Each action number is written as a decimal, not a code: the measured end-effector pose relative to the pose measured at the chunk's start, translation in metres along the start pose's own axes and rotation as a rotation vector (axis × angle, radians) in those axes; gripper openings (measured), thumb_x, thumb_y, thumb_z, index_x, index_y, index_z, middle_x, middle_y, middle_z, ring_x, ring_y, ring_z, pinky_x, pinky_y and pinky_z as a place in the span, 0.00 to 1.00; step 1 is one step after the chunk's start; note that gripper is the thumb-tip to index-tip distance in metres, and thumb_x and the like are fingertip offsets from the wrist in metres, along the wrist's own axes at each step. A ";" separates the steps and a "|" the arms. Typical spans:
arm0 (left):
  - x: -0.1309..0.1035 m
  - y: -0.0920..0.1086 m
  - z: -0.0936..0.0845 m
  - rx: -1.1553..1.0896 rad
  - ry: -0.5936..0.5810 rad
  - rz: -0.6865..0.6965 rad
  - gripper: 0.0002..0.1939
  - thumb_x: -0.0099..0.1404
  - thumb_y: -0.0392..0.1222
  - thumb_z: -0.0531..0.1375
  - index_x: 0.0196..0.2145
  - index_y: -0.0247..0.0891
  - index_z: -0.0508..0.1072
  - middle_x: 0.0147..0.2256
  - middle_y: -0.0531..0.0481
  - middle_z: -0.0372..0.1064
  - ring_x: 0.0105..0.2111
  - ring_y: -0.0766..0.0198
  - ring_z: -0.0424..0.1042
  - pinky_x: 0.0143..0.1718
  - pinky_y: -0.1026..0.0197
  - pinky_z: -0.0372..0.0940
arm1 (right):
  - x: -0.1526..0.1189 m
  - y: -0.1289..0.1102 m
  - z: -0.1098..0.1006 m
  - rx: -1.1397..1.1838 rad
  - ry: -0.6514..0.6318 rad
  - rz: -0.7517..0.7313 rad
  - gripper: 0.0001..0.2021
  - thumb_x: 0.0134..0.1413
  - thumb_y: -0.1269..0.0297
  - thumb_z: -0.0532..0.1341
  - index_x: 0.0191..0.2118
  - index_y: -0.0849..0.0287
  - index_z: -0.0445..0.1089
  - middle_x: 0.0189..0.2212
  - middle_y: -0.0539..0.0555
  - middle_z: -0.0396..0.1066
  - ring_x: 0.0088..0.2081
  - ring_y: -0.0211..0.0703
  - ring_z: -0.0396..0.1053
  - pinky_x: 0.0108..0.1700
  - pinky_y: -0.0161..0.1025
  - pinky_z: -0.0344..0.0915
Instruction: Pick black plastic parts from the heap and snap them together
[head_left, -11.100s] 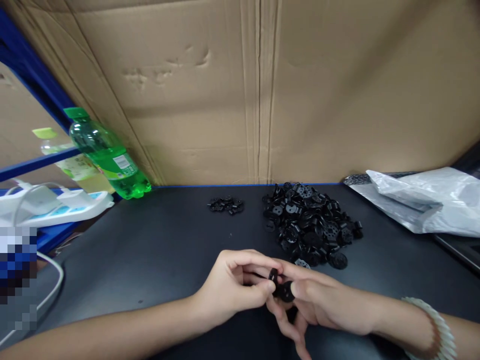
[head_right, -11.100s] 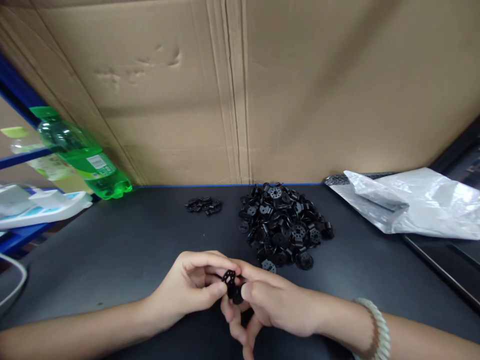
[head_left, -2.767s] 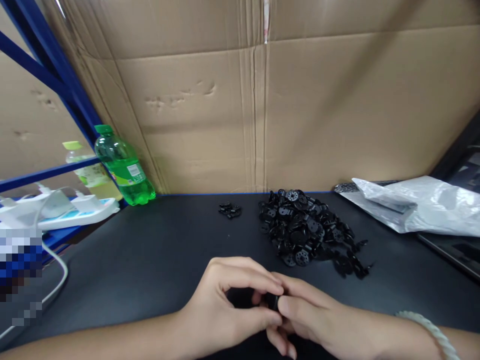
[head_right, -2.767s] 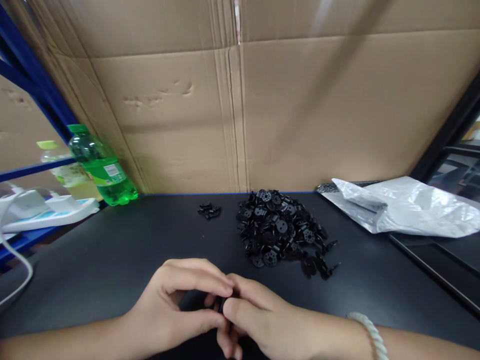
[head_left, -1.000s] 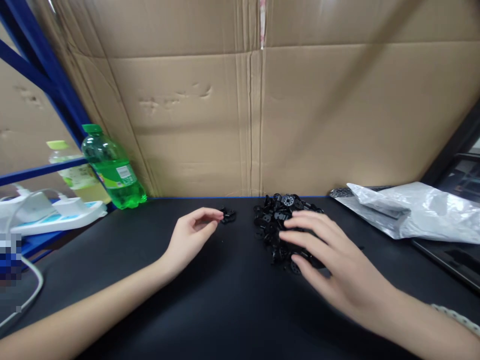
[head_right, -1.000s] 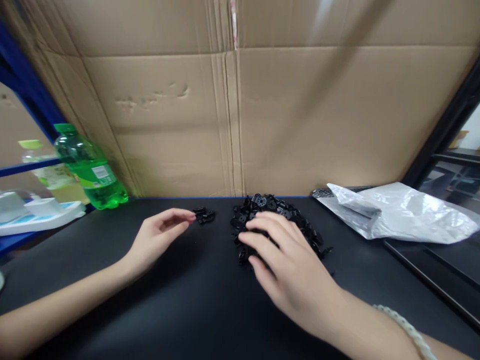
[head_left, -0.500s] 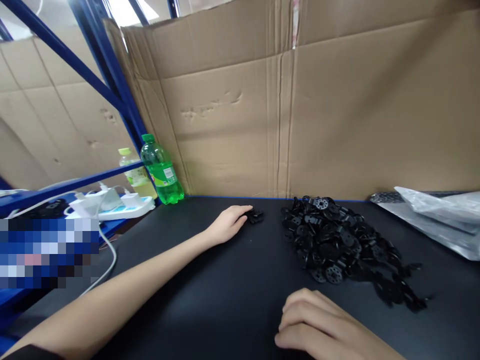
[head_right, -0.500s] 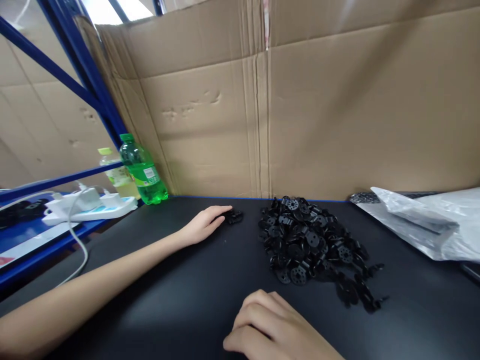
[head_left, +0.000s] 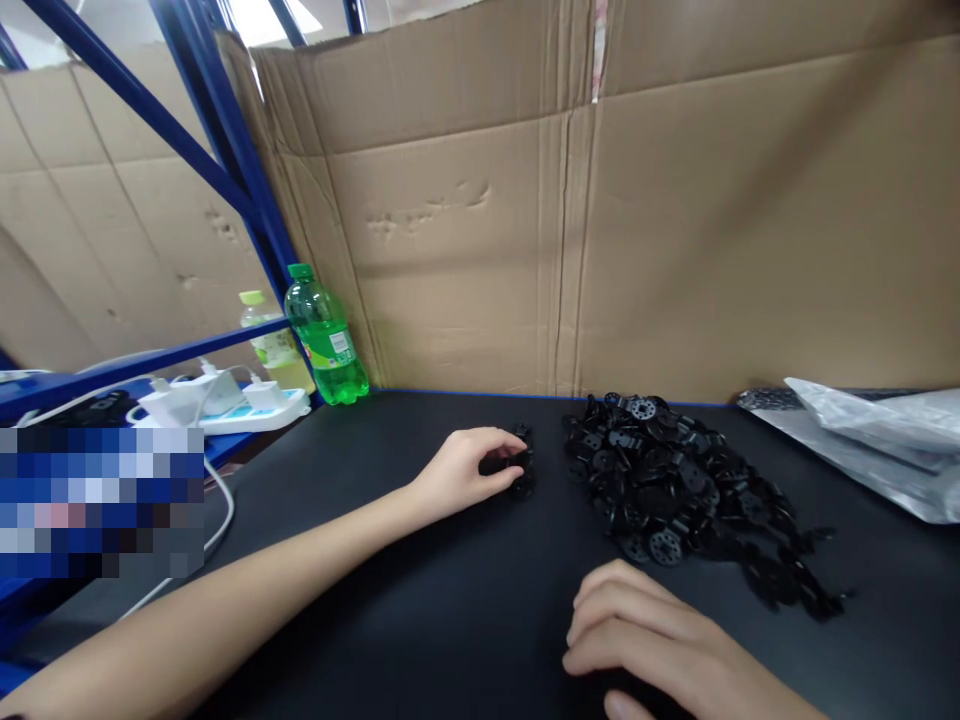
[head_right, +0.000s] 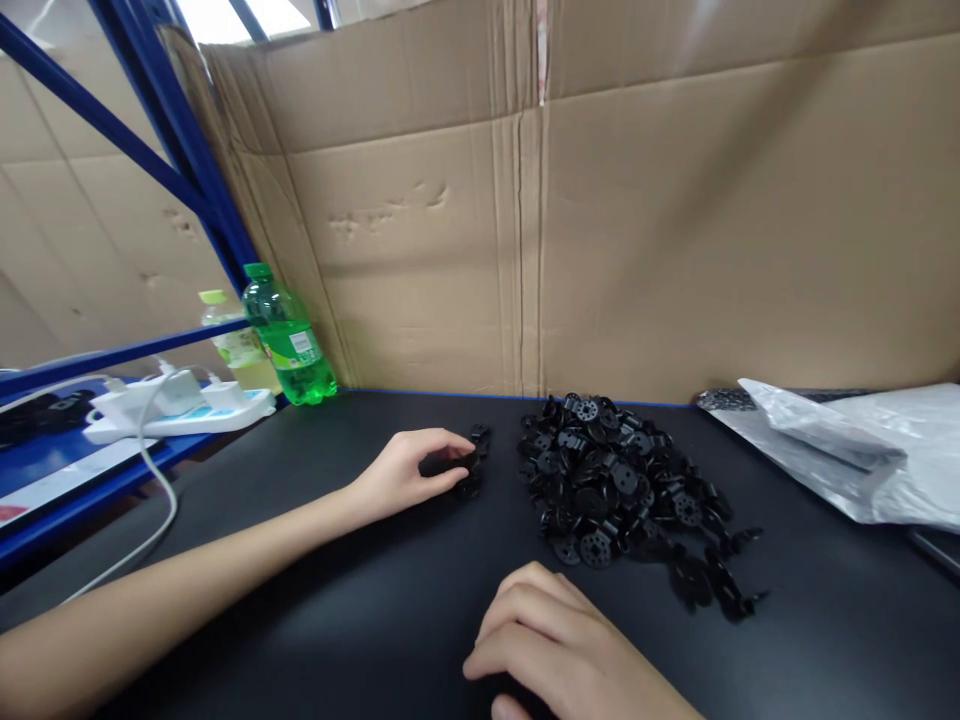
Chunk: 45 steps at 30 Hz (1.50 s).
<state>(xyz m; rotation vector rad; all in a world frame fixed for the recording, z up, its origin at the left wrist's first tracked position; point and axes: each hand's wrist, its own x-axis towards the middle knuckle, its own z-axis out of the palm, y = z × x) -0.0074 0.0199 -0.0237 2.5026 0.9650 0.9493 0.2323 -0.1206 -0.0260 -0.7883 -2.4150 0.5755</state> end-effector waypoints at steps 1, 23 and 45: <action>0.000 0.003 -0.001 -0.023 0.041 0.000 0.12 0.60 0.38 0.63 0.43 0.36 0.78 0.36 0.46 0.78 0.34 0.60 0.76 0.41 0.58 0.72 | 0.000 0.000 0.000 0.034 0.027 0.034 0.11 0.57 0.74 0.60 0.42 0.53 0.73 0.39 0.54 0.78 0.44 0.44 0.75 0.49 0.37 0.73; -0.042 0.092 0.033 -0.496 0.006 0.198 0.16 0.57 0.29 0.68 0.44 0.35 0.78 0.39 0.42 0.79 0.36 0.59 0.79 0.41 0.62 0.74 | 0.009 0.004 0.009 1.005 0.061 0.479 0.24 0.62 0.45 0.58 0.54 0.59 0.67 0.32 0.48 0.63 0.31 0.35 0.65 0.35 0.36 0.66; -0.047 0.098 0.046 -1.118 -0.192 -0.269 0.11 0.57 0.32 0.70 0.38 0.41 0.83 0.37 0.44 0.76 0.25 0.56 0.80 0.25 0.60 0.76 | 0.010 0.000 -0.012 0.916 -0.177 0.427 0.23 0.63 0.74 0.49 0.62 0.54 0.58 0.34 0.49 0.67 0.39 0.40 0.70 0.50 0.45 0.67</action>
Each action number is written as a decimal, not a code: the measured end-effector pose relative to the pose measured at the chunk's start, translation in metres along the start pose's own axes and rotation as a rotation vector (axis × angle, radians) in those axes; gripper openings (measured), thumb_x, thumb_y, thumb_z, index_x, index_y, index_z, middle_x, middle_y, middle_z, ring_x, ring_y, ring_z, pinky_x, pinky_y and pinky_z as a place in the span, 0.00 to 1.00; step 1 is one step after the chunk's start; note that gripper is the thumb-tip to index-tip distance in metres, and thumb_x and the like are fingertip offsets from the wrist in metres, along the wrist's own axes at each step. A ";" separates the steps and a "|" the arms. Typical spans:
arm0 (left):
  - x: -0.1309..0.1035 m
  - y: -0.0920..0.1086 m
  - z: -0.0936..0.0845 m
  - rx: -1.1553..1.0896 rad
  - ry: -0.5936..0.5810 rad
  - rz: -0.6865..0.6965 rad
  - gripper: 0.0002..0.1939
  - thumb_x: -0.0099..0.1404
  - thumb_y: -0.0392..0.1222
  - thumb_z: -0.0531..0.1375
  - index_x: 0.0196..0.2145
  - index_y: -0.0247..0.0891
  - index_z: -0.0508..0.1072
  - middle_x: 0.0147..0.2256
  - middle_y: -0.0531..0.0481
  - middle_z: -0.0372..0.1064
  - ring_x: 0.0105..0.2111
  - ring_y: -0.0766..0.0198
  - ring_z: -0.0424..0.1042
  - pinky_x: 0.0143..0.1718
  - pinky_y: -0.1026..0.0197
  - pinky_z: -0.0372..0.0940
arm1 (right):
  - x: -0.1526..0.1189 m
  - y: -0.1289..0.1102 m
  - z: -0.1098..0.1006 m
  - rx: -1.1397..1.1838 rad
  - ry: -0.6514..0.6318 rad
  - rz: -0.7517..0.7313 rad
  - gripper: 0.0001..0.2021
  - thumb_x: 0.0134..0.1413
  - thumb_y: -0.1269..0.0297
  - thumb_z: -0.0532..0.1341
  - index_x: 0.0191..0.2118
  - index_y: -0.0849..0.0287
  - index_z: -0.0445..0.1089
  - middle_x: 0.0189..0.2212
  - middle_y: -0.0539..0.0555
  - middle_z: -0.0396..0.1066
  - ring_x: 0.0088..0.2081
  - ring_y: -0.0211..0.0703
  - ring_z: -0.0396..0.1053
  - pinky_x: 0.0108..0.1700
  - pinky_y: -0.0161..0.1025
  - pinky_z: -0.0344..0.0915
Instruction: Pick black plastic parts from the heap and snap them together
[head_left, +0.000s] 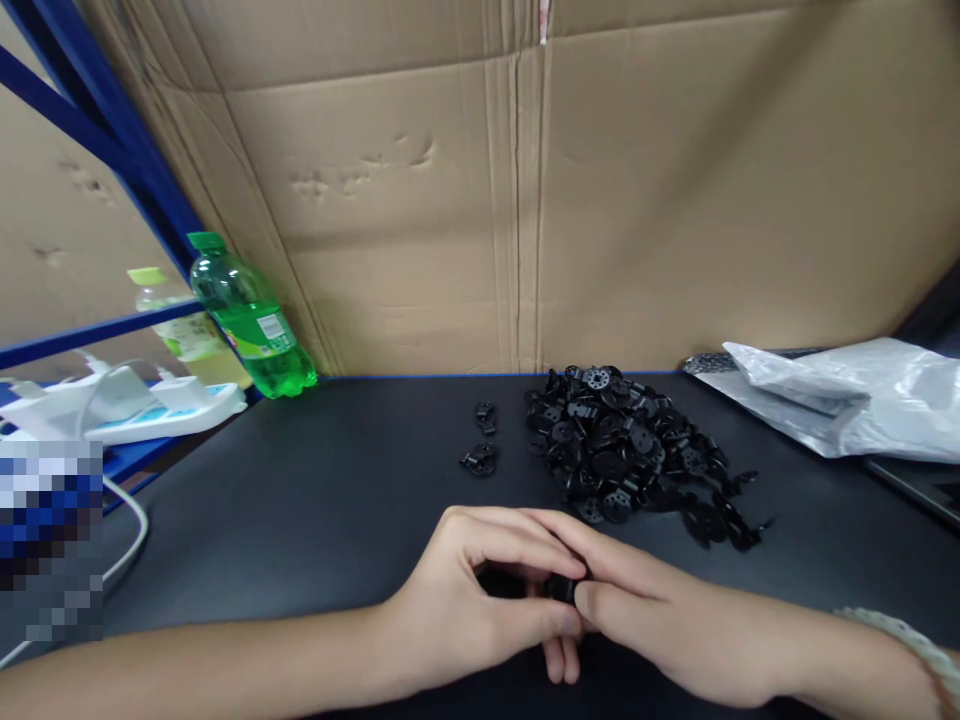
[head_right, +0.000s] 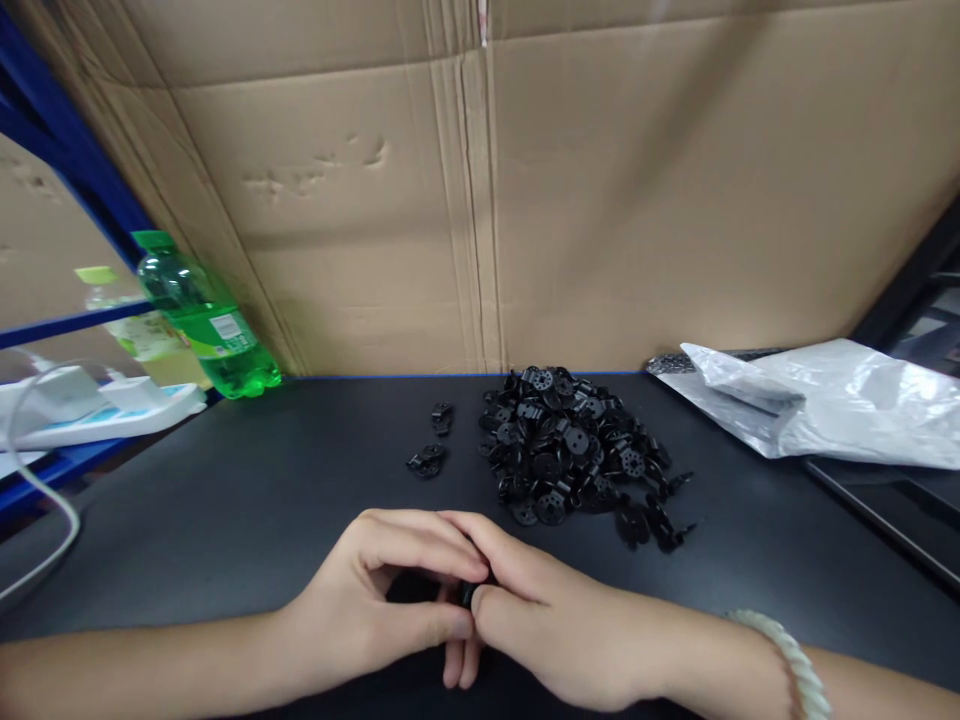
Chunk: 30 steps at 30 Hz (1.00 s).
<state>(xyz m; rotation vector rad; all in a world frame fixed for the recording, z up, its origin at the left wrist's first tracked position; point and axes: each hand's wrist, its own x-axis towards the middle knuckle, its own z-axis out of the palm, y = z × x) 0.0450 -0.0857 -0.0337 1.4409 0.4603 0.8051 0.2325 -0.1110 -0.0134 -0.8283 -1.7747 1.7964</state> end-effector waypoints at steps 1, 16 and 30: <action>0.001 0.000 0.000 0.041 0.019 0.014 0.11 0.55 0.31 0.71 0.38 0.40 0.84 0.36 0.44 0.77 0.25 0.58 0.80 0.25 0.61 0.75 | 0.000 0.000 0.000 0.005 0.002 0.006 0.22 0.63 0.73 0.50 0.62 0.55 0.59 0.34 0.49 0.67 0.39 0.40 0.70 0.50 0.45 0.67; 0.005 0.016 -0.017 -0.303 0.240 -0.192 0.08 0.57 0.38 0.71 0.36 0.39 0.82 0.35 0.49 0.80 0.30 0.65 0.79 0.38 0.65 0.73 | -0.005 0.004 -0.011 0.059 0.085 -0.116 0.31 0.63 0.70 0.56 0.67 0.49 0.43 0.44 0.52 0.65 0.41 0.36 0.68 0.45 0.41 0.67; 0.010 0.027 -0.036 0.322 0.416 0.049 0.08 0.59 0.38 0.67 0.39 0.40 0.81 0.41 0.48 0.79 0.45 0.57 0.76 0.48 0.60 0.70 | -0.008 -0.010 -0.091 -1.380 0.832 -0.488 0.23 0.61 0.57 0.63 0.58 0.61 0.63 0.56 0.66 0.69 0.59 0.55 0.65 0.59 0.55 0.65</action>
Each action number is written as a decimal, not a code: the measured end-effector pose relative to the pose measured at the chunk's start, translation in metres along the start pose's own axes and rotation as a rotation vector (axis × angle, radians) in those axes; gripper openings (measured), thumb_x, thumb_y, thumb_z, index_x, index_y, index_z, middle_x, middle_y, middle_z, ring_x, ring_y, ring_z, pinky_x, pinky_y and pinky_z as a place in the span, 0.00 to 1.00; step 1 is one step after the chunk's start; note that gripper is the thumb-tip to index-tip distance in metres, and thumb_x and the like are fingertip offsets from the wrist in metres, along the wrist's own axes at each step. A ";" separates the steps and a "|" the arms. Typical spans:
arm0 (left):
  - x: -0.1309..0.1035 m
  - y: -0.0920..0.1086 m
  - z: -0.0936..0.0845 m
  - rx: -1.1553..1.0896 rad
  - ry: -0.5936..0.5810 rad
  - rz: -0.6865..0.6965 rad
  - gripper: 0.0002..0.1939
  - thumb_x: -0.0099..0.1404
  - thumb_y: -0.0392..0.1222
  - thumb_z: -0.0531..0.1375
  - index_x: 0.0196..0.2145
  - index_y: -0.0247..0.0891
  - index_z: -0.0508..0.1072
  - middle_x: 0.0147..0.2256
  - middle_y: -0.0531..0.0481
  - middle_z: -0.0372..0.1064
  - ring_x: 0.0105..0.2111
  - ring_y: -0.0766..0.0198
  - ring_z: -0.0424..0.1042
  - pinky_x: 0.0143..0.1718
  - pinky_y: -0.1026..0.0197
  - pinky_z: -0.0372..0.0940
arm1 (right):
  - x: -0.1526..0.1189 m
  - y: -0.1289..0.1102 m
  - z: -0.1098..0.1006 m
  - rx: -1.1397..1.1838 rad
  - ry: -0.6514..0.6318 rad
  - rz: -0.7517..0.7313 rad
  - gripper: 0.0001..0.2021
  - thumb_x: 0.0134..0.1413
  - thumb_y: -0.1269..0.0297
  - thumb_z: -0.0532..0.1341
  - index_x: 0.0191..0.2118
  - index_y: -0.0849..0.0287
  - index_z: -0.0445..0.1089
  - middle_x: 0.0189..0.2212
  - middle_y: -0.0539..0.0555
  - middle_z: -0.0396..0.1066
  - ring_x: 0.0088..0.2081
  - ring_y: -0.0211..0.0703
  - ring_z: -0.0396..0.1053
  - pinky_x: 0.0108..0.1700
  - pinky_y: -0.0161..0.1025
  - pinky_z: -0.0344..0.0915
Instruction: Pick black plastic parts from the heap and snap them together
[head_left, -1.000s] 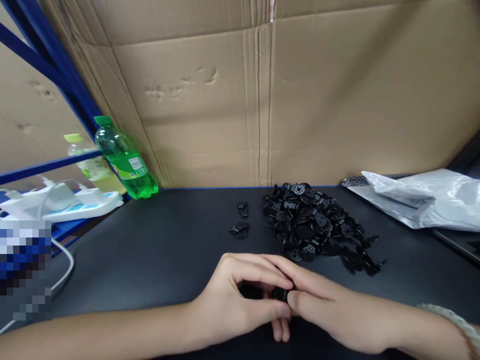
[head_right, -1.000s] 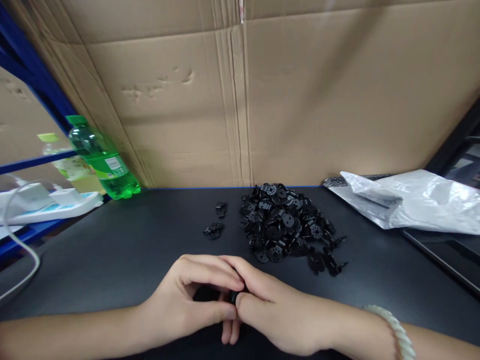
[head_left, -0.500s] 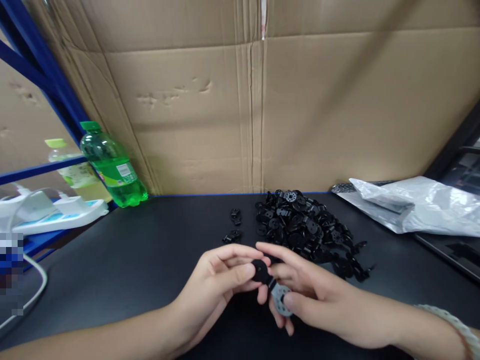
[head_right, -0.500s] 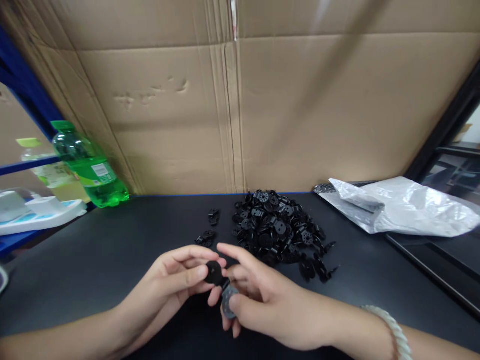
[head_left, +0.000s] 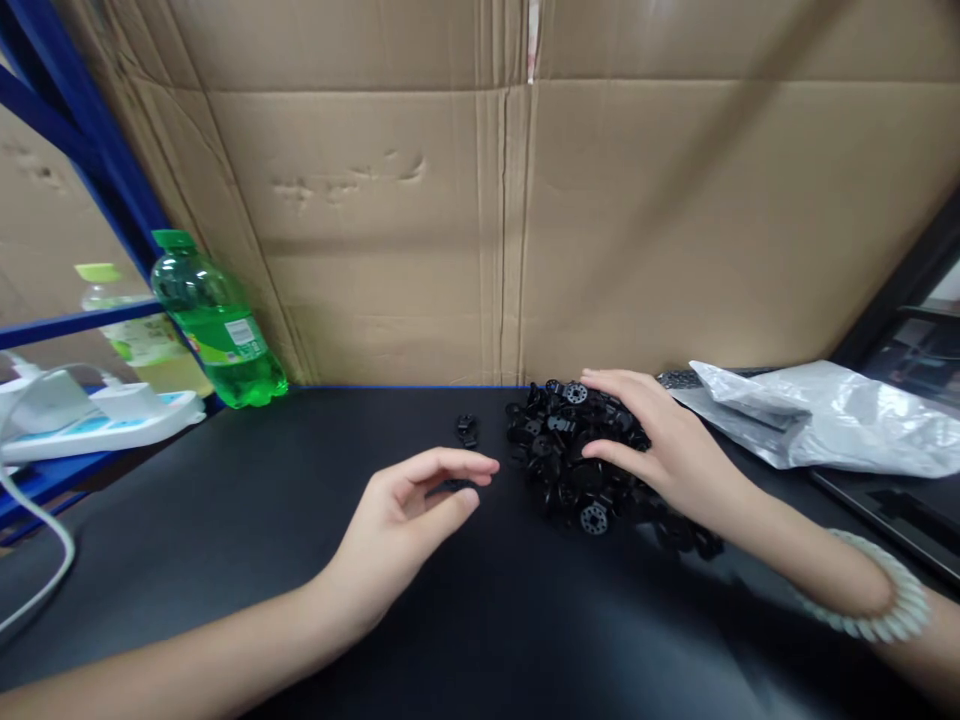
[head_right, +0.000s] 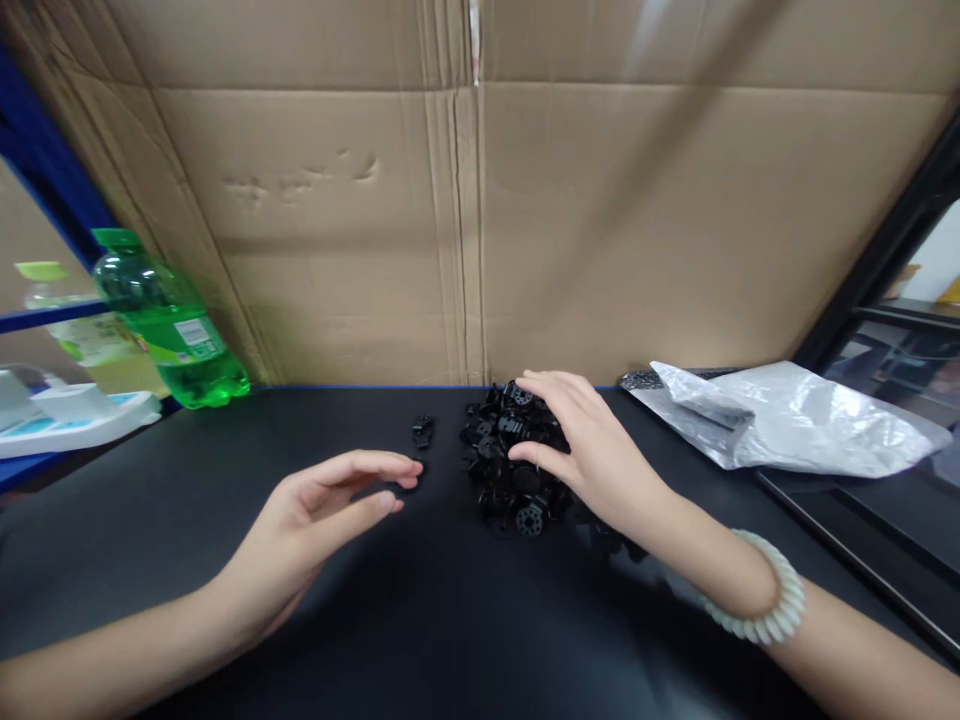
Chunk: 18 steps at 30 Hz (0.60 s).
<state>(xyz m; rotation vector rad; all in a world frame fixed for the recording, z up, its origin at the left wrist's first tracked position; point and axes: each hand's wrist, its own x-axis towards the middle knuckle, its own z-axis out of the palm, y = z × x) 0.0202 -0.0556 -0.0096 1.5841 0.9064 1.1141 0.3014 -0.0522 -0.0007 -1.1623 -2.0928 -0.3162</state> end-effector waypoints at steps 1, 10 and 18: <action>0.004 -0.002 -0.004 0.050 0.011 0.013 0.08 0.59 0.39 0.66 0.38 0.40 0.81 0.41 0.47 0.79 0.44 0.57 0.76 0.48 0.60 0.71 | 0.001 0.004 0.000 -0.001 -0.029 0.020 0.25 0.61 0.56 0.62 0.60 0.62 0.62 0.58 0.66 0.67 0.61 0.57 0.63 0.60 0.57 0.63; 0.059 -0.016 -0.054 0.615 -0.085 0.167 0.16 0.60 0.44 0.60 0.43 0.35 0.76 0.38 0.43 0.78 0.38 0.55 0.76 0.42 0.53 0.71 | -0.015 -0.027 -0.001 0.190 0.159 -0.066 0.15 0.64 0.78 0.54 0.48 0.56 0.72 0.37 0.54 0.77 0.40 0.39 0.75 0.45 0.38 0.71; 0.051 -0.034 -0.044 0.758 -0.301 0.281 0.16 0.64 0.46 0.61 0.47 0.38 0.77 0.45 0.42 0.74 0.43 0.54 0.73 0.49 0.49 0.67 | -0.043 -0.070 0.008 0.487 -0.094 -0.224 0.26 0.58 0.84 0.51 0.57 0.53 0.65 0.29 0.47 0.76 0.28 0.31 0.75 0.34 0.26 0.70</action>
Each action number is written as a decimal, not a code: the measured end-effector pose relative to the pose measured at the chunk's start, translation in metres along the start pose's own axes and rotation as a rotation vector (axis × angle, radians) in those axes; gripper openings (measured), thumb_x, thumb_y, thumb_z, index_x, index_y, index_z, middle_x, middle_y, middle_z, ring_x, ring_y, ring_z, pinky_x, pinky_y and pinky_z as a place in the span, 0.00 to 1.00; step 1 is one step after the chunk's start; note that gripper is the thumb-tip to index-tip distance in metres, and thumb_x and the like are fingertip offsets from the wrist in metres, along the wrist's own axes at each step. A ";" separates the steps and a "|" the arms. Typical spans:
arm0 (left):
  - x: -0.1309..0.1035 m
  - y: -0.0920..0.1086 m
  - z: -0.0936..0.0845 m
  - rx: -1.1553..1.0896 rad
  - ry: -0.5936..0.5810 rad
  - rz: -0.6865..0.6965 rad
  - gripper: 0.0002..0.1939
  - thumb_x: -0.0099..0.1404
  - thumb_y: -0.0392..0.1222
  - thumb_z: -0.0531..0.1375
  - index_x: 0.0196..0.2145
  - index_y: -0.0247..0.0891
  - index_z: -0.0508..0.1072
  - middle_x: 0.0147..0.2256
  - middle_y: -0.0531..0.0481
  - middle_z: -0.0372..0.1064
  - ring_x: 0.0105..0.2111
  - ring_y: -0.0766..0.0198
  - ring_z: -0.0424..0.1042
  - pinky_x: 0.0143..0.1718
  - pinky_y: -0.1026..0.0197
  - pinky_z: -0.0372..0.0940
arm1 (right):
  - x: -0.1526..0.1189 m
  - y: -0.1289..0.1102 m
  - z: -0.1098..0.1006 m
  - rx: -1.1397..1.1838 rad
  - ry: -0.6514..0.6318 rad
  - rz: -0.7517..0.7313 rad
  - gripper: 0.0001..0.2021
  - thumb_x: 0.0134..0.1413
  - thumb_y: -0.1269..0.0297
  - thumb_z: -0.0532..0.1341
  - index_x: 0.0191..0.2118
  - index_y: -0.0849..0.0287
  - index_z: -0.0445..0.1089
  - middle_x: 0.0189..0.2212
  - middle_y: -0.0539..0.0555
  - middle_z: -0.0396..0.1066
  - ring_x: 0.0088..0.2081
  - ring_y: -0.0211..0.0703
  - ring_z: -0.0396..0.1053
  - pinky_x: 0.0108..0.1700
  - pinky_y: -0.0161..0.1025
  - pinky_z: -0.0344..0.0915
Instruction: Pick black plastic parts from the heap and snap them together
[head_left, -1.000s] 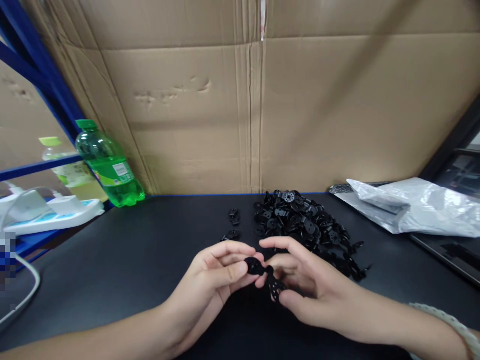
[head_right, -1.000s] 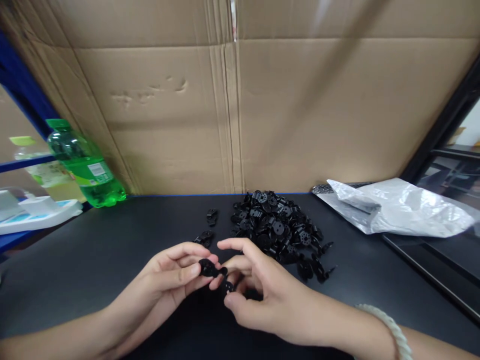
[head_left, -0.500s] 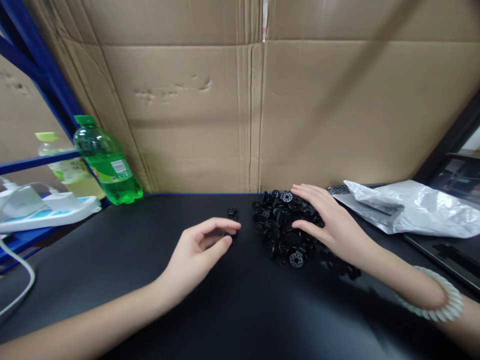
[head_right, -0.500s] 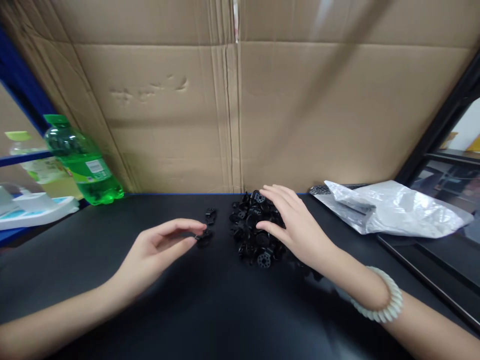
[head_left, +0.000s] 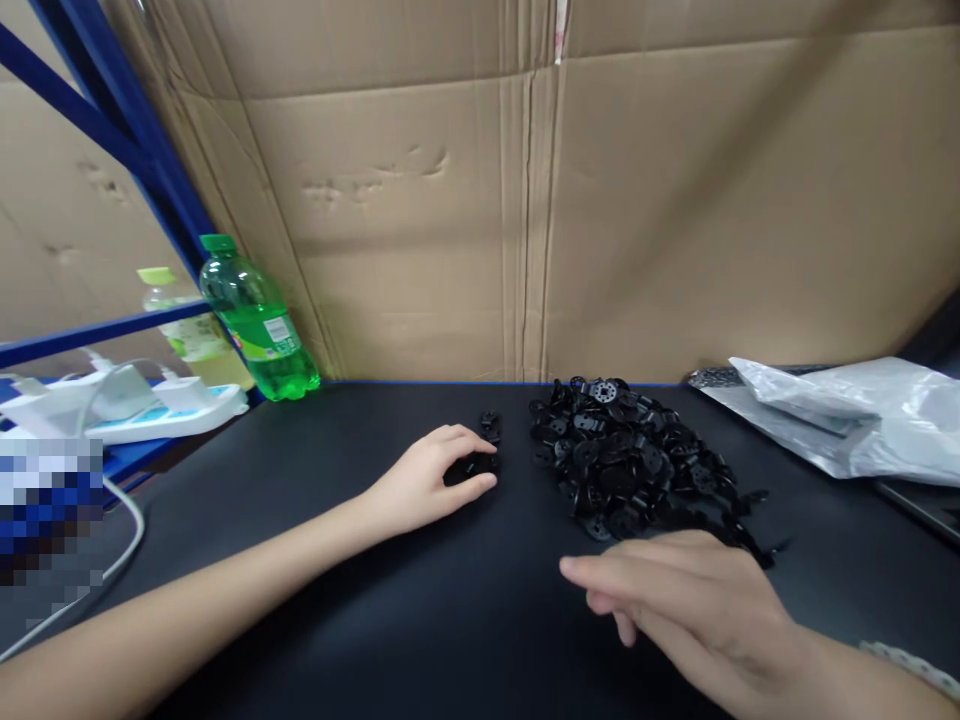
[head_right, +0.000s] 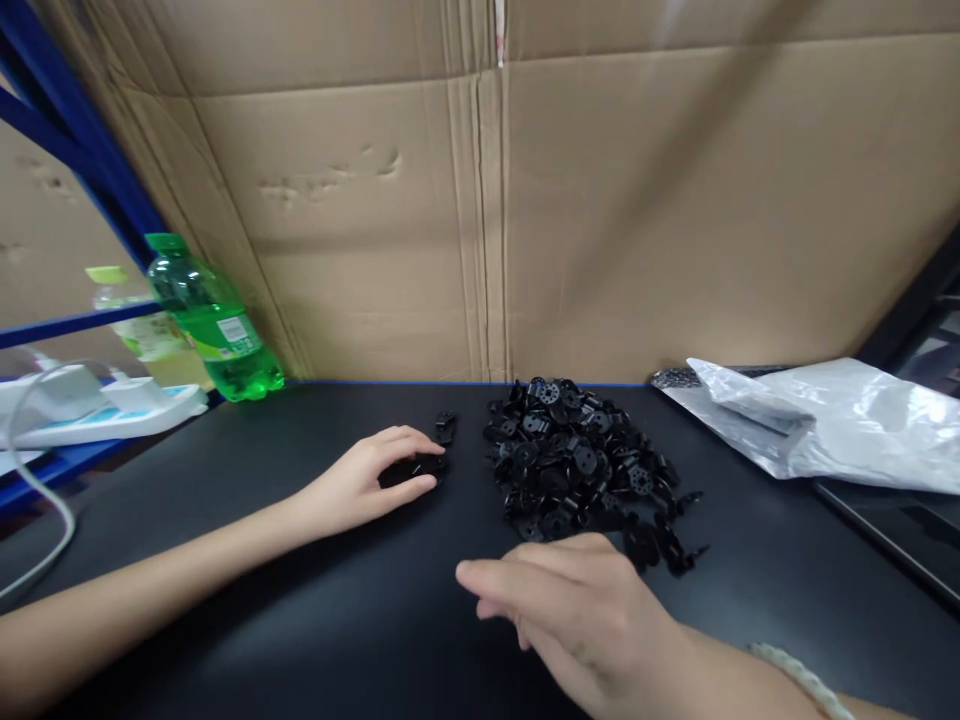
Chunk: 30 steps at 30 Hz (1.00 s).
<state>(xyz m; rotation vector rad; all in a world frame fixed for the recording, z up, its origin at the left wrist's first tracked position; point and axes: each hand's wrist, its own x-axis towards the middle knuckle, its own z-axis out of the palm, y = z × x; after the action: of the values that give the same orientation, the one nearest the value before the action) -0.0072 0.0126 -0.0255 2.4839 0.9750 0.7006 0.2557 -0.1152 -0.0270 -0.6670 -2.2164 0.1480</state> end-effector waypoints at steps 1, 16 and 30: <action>-0.001 -0.001 0.004 0.010 0.014 0.011 0.15 0.65 0.45 0.61 0.47 0.37 0.77 0.45 0.41 0.74 0.45 0.53 0.72 0.51 0.47 0.66 | -0.001 -0.002 0.003 -0.011 -0.004 0.004 0.25 0.58 0.83 0.51 0.56 0.53 0.65 0.29 0.47 0.78 0.28 0.31 0.75 0.34 0.26 0.69; -0.009 0.026 0.011 -0.224 0.324 0.119 0.04 0.61 0.36 0.65 0.35 0.37 0.76 0.39 0.45 0.78 0.39 0.60 0.76 0.39 0.59 0.70 | 0.009 -0.006 0.016 0.231 -0.301 0.558 0.22 0.64 0.69 0.42 0.57 0.61 0.65 0.31 0.53 0.68 0.32 0.39 0.67 0.39 0.37 0.67; -0.026 0.076 0.018 -0.894 0.152 -0.047 0.06 0.58 0.29 0.66 0.29 0.38 0.75 0.42 0.46 0.80 0.44 0.61 0.77 0.46 0.60 0.71 | 0.011 0.008 0.028 1.110 -0.174 0.911 0.22 0.65 0.45 0.54 0.49 0.60 0.67 0.19 0.43 0.64 0.17 0.30 0.57 0.24 0.32 0.54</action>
<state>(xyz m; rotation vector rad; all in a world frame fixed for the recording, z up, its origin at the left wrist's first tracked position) 0.0259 -0.0606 -0.0092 1.6357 0.5681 1.0354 0.2326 -0.1002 -0.0412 -0.9248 -1.4290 1.7607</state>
